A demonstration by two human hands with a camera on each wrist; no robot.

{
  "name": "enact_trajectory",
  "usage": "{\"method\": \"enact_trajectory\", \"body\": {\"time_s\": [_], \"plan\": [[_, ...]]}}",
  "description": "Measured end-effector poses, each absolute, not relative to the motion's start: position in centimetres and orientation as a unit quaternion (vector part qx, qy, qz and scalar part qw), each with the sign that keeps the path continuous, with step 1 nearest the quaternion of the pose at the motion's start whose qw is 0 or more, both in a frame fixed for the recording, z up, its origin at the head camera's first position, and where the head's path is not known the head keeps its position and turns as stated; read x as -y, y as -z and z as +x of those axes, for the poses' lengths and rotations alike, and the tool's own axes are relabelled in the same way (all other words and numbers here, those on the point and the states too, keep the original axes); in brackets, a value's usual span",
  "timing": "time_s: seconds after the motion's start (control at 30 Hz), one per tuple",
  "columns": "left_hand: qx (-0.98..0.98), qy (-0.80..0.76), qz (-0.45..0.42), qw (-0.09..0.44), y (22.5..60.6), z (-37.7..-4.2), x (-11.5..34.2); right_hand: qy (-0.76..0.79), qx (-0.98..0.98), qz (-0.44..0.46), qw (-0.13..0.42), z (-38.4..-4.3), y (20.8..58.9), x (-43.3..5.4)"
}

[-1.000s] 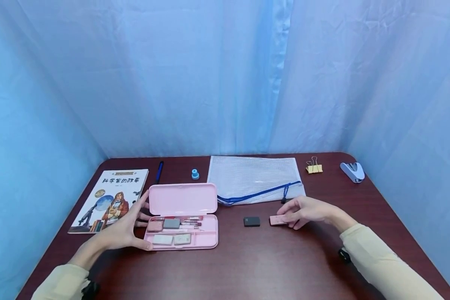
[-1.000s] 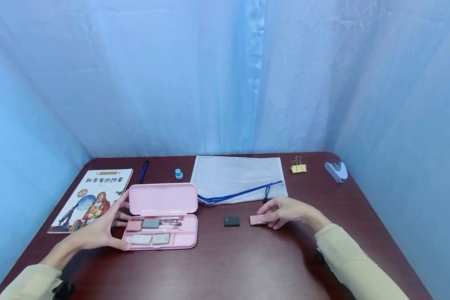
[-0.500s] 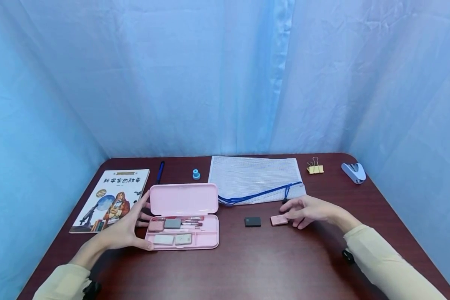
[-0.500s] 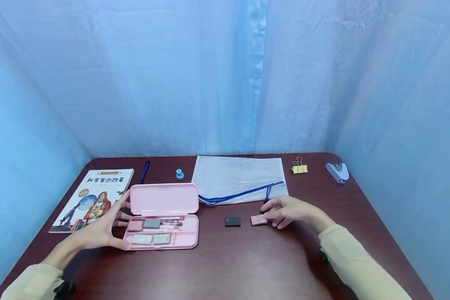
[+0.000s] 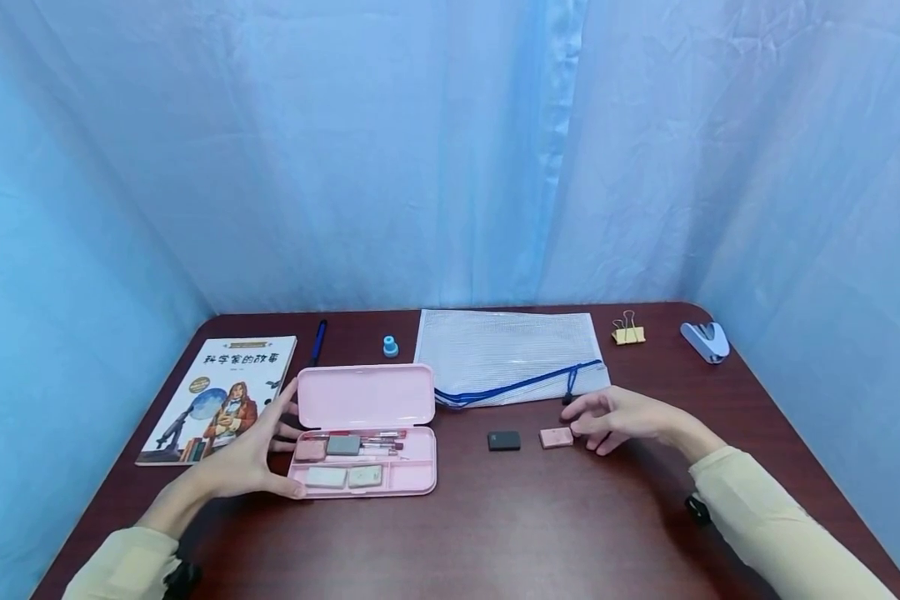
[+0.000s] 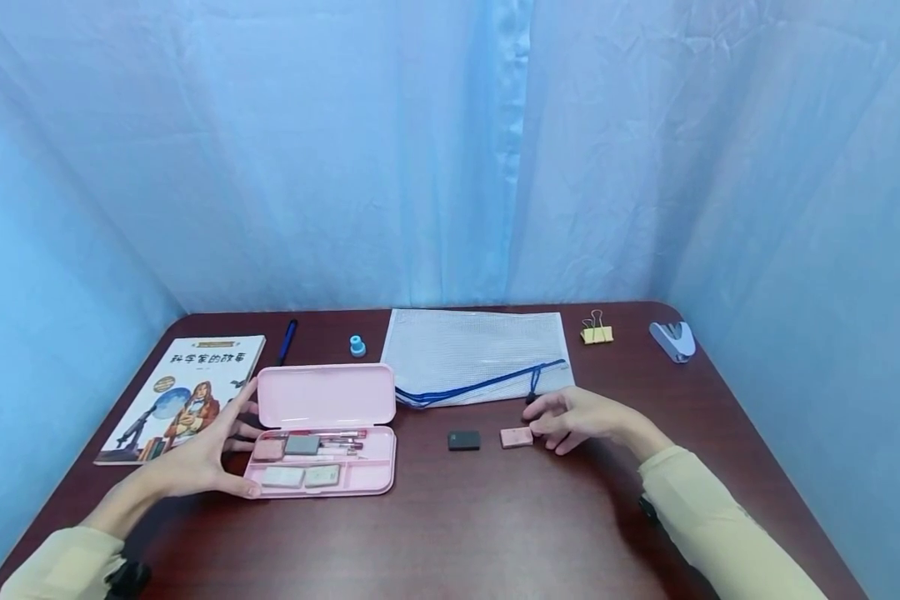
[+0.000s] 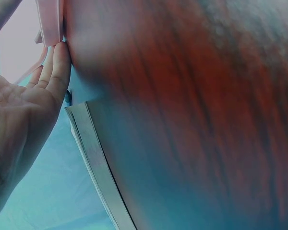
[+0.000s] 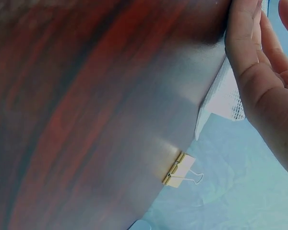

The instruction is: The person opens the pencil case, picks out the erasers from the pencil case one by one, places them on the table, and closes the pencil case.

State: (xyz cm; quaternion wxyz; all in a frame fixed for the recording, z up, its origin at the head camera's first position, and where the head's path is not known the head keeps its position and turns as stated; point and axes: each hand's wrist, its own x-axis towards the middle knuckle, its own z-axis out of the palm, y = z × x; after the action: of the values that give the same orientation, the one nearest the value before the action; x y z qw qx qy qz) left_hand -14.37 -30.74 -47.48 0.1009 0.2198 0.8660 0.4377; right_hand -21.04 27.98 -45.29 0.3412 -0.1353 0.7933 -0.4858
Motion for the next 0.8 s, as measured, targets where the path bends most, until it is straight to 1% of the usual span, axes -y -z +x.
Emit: {"method": "enact_trajectory", "body": {"time_s": [0.17, 0.37, 0.47, 0.63, 0.7, 0.8], "plan": [[-0.868, -0.436, 0.215, 0.104, 47.3, -14.3, 30.7, 0.484, -0.794, -0.143, 0.339, -21.1, 44.9, -27.9], [-0.872, -0.429, 0.212, 0.102, 47.1, -14.3, 30.6, 0.487, -0.796, -0.186, 0.307, -21.4, 43.2, -26.2], [-0.872, -0.430, 0.213, 0.101, 47.1, -14.4, 30.6, 0.460, -0.814, -0.233, 0.267, -21.1, 41.8, -24.3], [-0.870, -0.433, 0.214, 0.100, 47.1, -14.4, 30.7, 0.409, -0.840, -0.313, 0.173, -20.3, 39.7, -20.2], [-0.869, -0.435, 0.215, 0.102, 47.1, -14.4, 30.8, 0.413, -0.836, -0.328, 0.154, -20.0, 39.1, -18.6], [-0.868, -0.435, 0.217, 0.103, 47.1, -14.3, 30.8, 0.423, -0.825, -0.347, 0.141, -19.6, 38.6, -16.4]]}}
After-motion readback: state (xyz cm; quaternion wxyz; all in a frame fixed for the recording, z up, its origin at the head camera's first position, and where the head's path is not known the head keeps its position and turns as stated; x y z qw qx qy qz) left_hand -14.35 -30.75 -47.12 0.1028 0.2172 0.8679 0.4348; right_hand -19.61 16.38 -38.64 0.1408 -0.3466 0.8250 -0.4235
